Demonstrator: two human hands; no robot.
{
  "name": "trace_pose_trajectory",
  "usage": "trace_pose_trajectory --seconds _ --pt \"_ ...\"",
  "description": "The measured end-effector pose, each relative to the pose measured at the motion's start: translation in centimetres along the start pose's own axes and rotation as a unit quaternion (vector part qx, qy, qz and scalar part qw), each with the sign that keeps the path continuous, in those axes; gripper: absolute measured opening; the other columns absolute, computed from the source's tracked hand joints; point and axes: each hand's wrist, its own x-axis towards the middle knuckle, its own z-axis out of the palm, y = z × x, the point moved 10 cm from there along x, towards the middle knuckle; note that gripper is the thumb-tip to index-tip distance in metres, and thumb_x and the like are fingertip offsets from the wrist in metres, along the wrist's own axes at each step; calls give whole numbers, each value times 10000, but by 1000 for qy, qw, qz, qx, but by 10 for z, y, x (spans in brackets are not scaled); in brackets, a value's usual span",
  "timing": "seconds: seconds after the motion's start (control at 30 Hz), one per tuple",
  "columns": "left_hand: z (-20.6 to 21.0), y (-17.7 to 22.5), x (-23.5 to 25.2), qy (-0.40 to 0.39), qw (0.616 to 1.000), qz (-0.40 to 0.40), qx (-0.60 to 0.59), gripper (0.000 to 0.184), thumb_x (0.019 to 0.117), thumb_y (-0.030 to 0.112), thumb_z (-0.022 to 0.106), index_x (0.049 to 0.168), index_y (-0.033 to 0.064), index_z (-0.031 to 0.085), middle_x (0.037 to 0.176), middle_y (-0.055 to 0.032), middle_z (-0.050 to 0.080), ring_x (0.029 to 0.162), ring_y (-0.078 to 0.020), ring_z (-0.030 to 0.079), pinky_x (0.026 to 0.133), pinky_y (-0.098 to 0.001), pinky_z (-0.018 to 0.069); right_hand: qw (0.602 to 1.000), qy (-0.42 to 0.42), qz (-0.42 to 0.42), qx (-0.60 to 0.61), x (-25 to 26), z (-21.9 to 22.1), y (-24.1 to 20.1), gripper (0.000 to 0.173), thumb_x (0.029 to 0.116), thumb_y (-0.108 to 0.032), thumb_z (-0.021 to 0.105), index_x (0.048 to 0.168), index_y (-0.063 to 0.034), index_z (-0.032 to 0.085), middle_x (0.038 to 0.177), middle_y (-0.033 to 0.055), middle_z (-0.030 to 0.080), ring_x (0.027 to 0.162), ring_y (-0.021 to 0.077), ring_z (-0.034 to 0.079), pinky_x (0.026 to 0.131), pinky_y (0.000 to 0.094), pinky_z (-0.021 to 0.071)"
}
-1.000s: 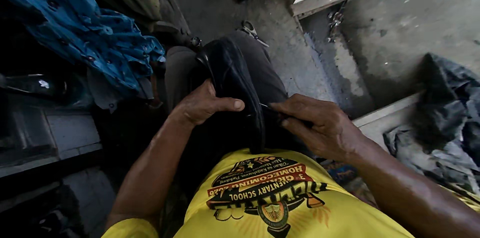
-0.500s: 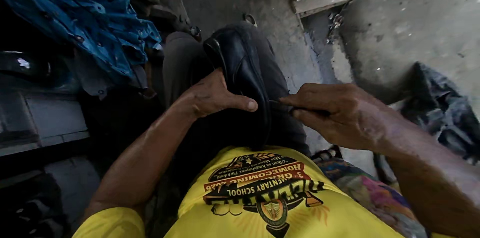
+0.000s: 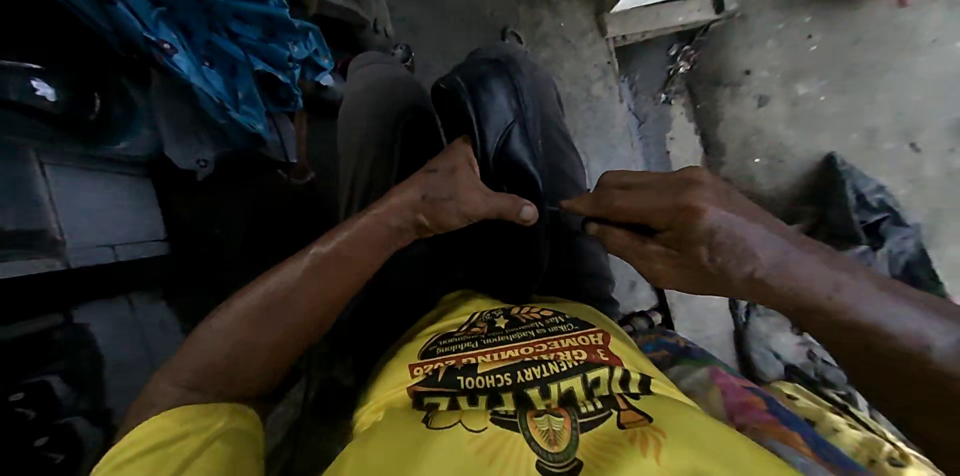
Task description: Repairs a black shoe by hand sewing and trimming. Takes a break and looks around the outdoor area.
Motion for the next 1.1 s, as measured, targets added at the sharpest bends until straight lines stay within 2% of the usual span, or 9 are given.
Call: trace_pose_trajectory --seconds 0.23,0.33,0.43,0.57,0.77,0.9,0.97,1.03,1.1 --pt "-2 -2 1 1 1000 12 12 455 744 -30 850 1153 15 657 1048 -45 742 996 -90 712 903 -269 608 1000 23 -2 9 3 5 -2 292 914 -137 547 1092 -69 769 818 -18 639 649 46 590 538 220 504" --pt "-2 -4 2 5 1000 5 13 486 733 -18 857 1170 17 648 1067 -49 737 1010 -97 709 914 -278 604 999 30 2 12 5 7 -3 279 918 -131 541 1070 -59 763 856 -7 679 706 45 623 604 216 540" --pt "0 -2 3 5 1000 11 20 452 742 -25 850 1152 14 663 1049 -49 743 994 -94 712 905 -277 606 1000 29 10 2 11 11 -5 236 922 -131 551 1031 -54 745 895 11 704 724 72 649 626 255 559" --pt "0 -4 3 1 1000 1 4 468 742 -37 849 1165 16 655 1061 -57 740 1003 -113 713 914 -298 607 1000 27 10 -2 14 14 -7 204 915 -140 559 987 -58 731 860 13 680 712 93 644 612 285 558" --pt "1 8 -8 -82 995 41 -40 477 773 -40 815 1209 29 634 1102 -43 736 1056 -117 701 952 -304 594 999 39 -10 25 4 3 -16 230 930 -149 567 1037 -77 757 886 -31 676 732 14 621 621 186 539" --pt "-1 1 -7 -76 996 -9 -51 467 780 -43 808 1207 24 634 1083 -56 744 1023 -122 715 923 -305 606 997 44 11 55 -1 3 -6 231 936 -160 587 1060 -74 762 899 -45 682 750 -17 617 644 154 541" --pt "-7 3 -7 -55 998 -23 -27 388 808 -18 793 1169 16 658 1038 -52 755 970 -106 726 877 -288 618 996 48 16 68 -2 3 -1 228 944 -168 590 1069 -76 758 907 -47 685 752 -22 617 646 150 543" --pt "-24 11 -11 -17 999 1 29 270 864 74 753 1122 36 684 1000 -21 751 932 -80 717 846 -270 616 996 50 21 76 -5 2 3 227 955 -177 586 1070 -79 755 914 -46 689 765 -21 621 662 152 547" --pt "-59 21 -19 42 995 46 78 127 956 201 662 1029 106 703 958 33 721 910 -73 682 855 -288 586 995 54 23 81 -7 2 5 229 958 -181 586 1070 -76 756 912 -46 691 761 -24 622 664 152 548"
